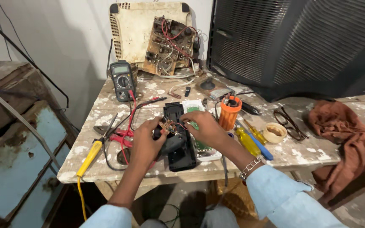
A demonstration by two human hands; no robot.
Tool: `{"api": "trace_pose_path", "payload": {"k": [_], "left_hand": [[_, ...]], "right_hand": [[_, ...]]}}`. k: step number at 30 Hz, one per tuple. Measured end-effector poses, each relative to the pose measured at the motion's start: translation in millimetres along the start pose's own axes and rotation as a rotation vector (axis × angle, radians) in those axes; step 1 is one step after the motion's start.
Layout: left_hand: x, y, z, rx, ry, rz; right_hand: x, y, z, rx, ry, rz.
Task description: The person tests a small circuit board with multimeter probes, then solders components on the board of a disassembled rechargeable LED light using a soldering iron. They reposition the board and housing, use a screwdriver on the assembly, and finish by handling a spool of solder wire.
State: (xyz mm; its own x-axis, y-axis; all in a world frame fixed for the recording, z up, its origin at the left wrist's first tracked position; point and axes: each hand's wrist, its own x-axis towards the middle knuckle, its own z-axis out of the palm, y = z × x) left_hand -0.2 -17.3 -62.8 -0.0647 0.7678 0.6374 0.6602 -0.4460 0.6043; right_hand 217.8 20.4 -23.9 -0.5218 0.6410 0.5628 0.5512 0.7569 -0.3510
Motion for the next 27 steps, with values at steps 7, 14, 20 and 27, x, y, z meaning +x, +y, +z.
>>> {"api": "trace_pose_path", "payload": {"k": [7,14,20,27], "left_hand": [[13,-12,5,-0.101,0.056,-0.013],[32,-22,11,-0.276,0.006,-0.220],[39,-28,20,-0.339,0.043,-0.284],[48,-37,29,-0.502,0.043,-0.329]], "right_hand": [[36,7,18,0.027,-0.026,-0.157],[58,20,34,0.098,-0.256,0.024],[61,37,33,0.300,-0.271,0.053],[64,44,24,0.459,-0.392,0.214]]}}
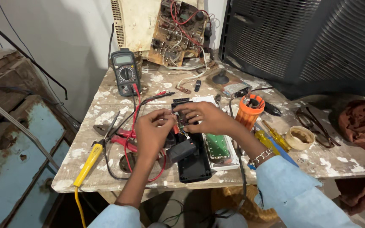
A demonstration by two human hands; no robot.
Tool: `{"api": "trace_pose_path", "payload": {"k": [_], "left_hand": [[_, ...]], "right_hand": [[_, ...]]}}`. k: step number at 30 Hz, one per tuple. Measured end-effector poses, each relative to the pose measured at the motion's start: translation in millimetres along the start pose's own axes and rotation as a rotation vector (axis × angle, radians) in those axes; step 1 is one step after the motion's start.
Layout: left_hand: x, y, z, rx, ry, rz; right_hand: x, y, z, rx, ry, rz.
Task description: The person tests a small circuit board with multimeter probes, then solders components on the board of a disassembled rechargeable LED light using a soldering iron. They reposition the board and housing, use a screwdriver on the assembly, and finish by handling a spool of solder wire.
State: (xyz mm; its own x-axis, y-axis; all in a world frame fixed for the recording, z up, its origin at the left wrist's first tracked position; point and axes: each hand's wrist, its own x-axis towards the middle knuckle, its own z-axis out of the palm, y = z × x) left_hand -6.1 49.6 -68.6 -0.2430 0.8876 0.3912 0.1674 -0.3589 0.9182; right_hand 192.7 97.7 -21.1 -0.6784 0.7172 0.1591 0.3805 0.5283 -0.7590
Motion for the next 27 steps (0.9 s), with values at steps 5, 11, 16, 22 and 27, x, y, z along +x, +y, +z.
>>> {"api": "trace_pose_path", "payload": {"k": [5,11,16,22,27], "left_hand": [[9,-3,4,-0.053,-0.035,0.028],[14,-1,5,-0.041,-0.133,-0.005],[15,-2,5,-0.047,-0.227,-0.067],[14,-1,4,-0.152,-0.323,0.046],[11,6,1,0.076,-0.380,0.106]], "right_hand": [[3,9,-3,0.089,0.010,0.014],[6,22,-7,0.277,0.041,0.008],[6,26,-12,0.301,0.097,0.033],[1,24,-11,0.310,0.171,0.066],[-3,24,-11,0.276,0.254,0.118]]}}
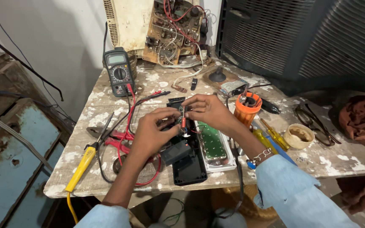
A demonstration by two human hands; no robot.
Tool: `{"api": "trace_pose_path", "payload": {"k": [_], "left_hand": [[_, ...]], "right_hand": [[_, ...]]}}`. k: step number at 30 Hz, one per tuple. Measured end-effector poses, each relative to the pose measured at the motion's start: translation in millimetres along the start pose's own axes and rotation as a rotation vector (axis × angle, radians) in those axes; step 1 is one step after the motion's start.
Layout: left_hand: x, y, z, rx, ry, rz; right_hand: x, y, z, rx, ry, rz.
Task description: The person tests a small circuit board with multimeter probes, then solders components on the board of a disassembled rechargeable LED light using a soldering iron. They reposition the board and housing, use a screwdriver on the assembly, and finish by handling a spool of solder wire.
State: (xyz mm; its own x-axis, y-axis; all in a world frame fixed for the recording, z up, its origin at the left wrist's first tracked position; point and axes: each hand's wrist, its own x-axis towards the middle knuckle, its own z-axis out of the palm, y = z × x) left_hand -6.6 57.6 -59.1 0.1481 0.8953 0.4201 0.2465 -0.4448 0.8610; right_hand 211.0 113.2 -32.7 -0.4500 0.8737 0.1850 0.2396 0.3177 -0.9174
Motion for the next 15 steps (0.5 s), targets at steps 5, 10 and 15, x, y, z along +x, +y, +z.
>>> {"api": "trace_pose_path", "payload": {"k": [5,10,15], "left_hand": [[0,4,1,-0.118,-0.084,-0.050],[1,11,1,-0.069,-0.088,-0.030],[10,15,-3,0.363,-0.121,0.124]], "right_hand": [[-5,8,-1,0.132,-0.007,-0.079],[-13,12,1,0.164,0.023,-0.097],[-13,13,5,0.255,0.071,-0.026]]}}
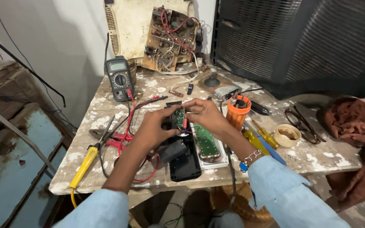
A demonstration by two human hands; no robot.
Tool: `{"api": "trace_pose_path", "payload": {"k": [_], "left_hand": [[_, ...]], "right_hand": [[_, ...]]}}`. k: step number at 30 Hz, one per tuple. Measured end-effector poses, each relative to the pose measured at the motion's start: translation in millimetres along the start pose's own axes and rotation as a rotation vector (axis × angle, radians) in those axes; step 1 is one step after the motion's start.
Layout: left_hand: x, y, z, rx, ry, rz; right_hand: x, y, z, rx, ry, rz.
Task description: The person tests a small circuit board with multimeter probes, then solders components on the board of a disassembled rechargeable LED light using a soldering iron. They reposition the board and housing, use a screwdriver on the assembly, and finish by handling a spool of solder wire.
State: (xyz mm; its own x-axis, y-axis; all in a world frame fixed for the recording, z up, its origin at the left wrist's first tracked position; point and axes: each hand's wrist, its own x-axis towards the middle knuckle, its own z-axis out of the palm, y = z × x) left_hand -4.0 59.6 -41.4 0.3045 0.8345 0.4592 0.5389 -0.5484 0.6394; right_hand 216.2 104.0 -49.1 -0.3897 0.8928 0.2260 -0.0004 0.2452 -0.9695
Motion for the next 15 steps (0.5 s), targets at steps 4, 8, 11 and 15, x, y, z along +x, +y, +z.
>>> {"api": "trace_pose_path", "payload": {"k": [4,8,11,15], "left_hand": [[9,-4,-1,0.098,0.067,0.190],[16,-5,0,0.033,0.001,0.239],[17,0,-1,0.067,-0.022,0.230],[13,8,-5,0.047,-0.001,0.136]], "right_hand": [[2,4,1,0.105,-0.004,0.037],[4,9,4,0.082,0.012,0.013],[3,9,6,0.089,0.028,0.037],[-1,5,7,0.077,0.053,0.065]]}}
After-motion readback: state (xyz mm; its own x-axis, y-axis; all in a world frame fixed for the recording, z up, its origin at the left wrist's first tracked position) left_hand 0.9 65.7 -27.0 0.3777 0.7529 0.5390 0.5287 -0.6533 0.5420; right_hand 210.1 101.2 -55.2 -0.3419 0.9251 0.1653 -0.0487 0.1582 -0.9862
